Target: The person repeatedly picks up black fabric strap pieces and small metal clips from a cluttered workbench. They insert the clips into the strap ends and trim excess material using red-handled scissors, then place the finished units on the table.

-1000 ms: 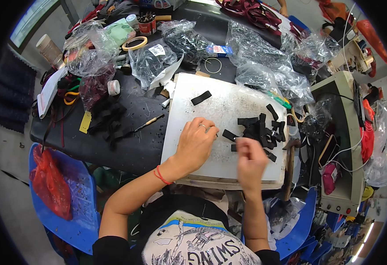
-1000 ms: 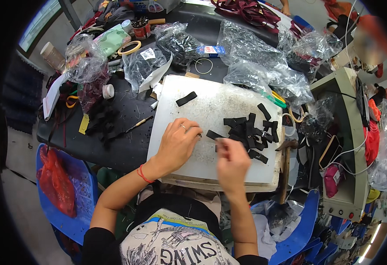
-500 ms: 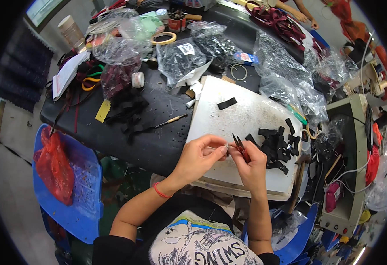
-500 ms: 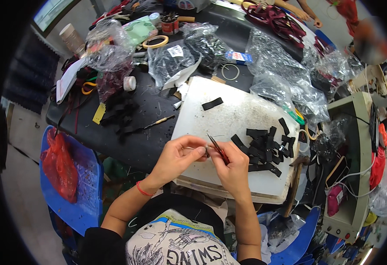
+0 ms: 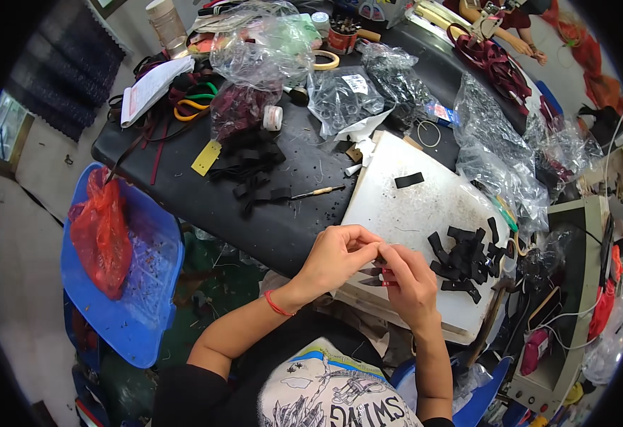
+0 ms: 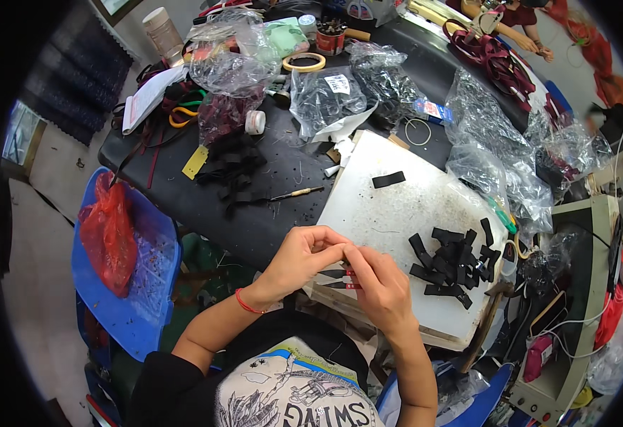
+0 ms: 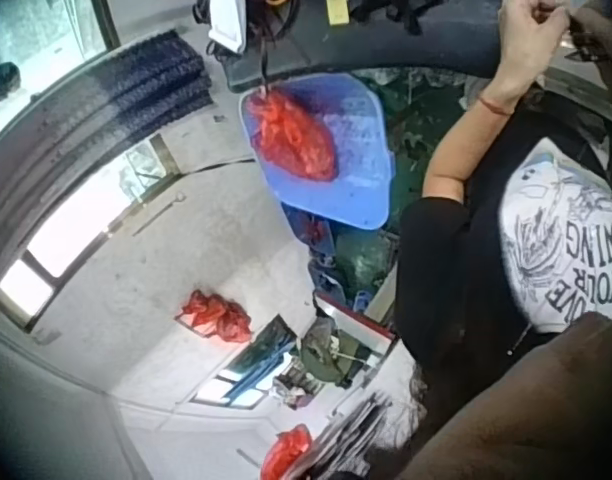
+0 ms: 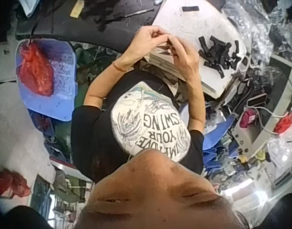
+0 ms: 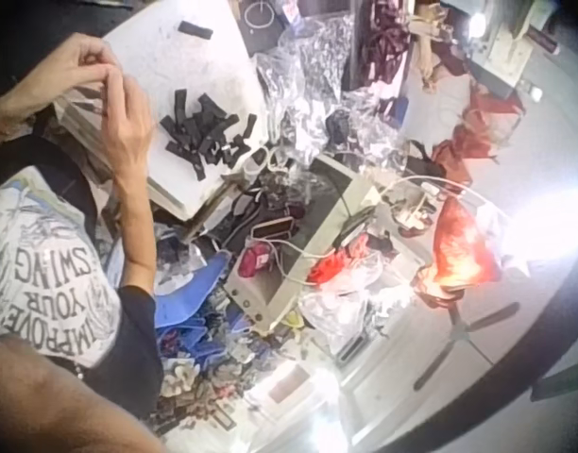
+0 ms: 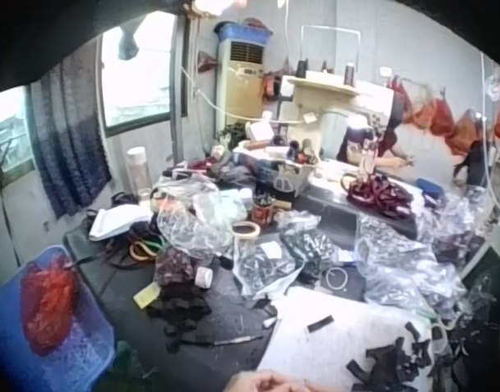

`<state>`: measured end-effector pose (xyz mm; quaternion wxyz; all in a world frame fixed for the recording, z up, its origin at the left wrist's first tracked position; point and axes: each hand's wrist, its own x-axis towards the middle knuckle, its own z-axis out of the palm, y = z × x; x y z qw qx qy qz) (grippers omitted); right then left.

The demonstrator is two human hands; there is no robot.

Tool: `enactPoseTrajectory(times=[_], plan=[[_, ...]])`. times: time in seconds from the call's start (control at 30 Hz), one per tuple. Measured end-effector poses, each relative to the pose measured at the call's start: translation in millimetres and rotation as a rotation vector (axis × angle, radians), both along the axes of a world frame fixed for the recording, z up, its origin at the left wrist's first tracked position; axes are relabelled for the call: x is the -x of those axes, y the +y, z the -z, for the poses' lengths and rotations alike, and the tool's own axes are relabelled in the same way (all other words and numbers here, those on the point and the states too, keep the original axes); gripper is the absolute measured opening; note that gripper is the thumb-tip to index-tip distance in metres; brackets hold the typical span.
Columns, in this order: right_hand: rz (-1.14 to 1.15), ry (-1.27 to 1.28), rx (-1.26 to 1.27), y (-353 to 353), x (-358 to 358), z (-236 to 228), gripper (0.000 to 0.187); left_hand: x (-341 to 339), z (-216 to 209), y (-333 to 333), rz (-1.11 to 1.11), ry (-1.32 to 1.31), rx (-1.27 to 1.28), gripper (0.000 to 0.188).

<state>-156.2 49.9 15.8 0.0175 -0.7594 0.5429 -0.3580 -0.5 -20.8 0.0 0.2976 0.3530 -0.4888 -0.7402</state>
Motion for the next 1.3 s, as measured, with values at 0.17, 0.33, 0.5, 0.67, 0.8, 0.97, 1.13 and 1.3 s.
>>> enactPoseTrajectory(times=[0.17, 0.33, 0.5, 0.67, 0.8, 0.97, 1.13, 1.3], plan=[[0.097, -0.118, -0.089, 7.6, -4.6, 6.9, 0.041, -26.9, -12.5, -13.8, -0.099, -0.275, 0.444, 0.014], [0.233, -0.291, -0.17, 17.8, -2.7, 25.4, 0.019, -101.1, 28.5, -106.6, -0.739, -0.871, 1.065, 0.037], [0.163, -0.396, -0.245, 22.9, -9.5, 31.1, 0.032, -81.3, 54.2, -120.7, -0.667, -1.124, 1.083, 0.042], [0.238, -0.381, -0.204, 19.6, -10.1, 32.2, 0.032, -28.3, 63.4, -105.1, -0.494, -0.928, 1.01, 0.034], [0.244, -0.369, -0.192, 21.6, -8.9, 35.0, 0.032, -19.2, 43.9, -94.4, -0.478, -0.705, 1.05, 0.036], [0.278, -0.389, -0.194, 20.1, -10.2, 32.3, 0.03, -74.0, 25.1, -122.4, -0.67, -0.868, 0.678, 0.022], [0.341, -0.424, -0.215, 19.1, -14.8, 27.2, 0.024, -85.8, 58.2, -137.0, -0.718, -0.997, 0.753, 0.029], [0.435, -0.417, -0.253, 26.1, -8.1, 27.5, 0.02, -88.5, 44.7, -98.9, -0.607, -0.452, 0.493, 0.019]])
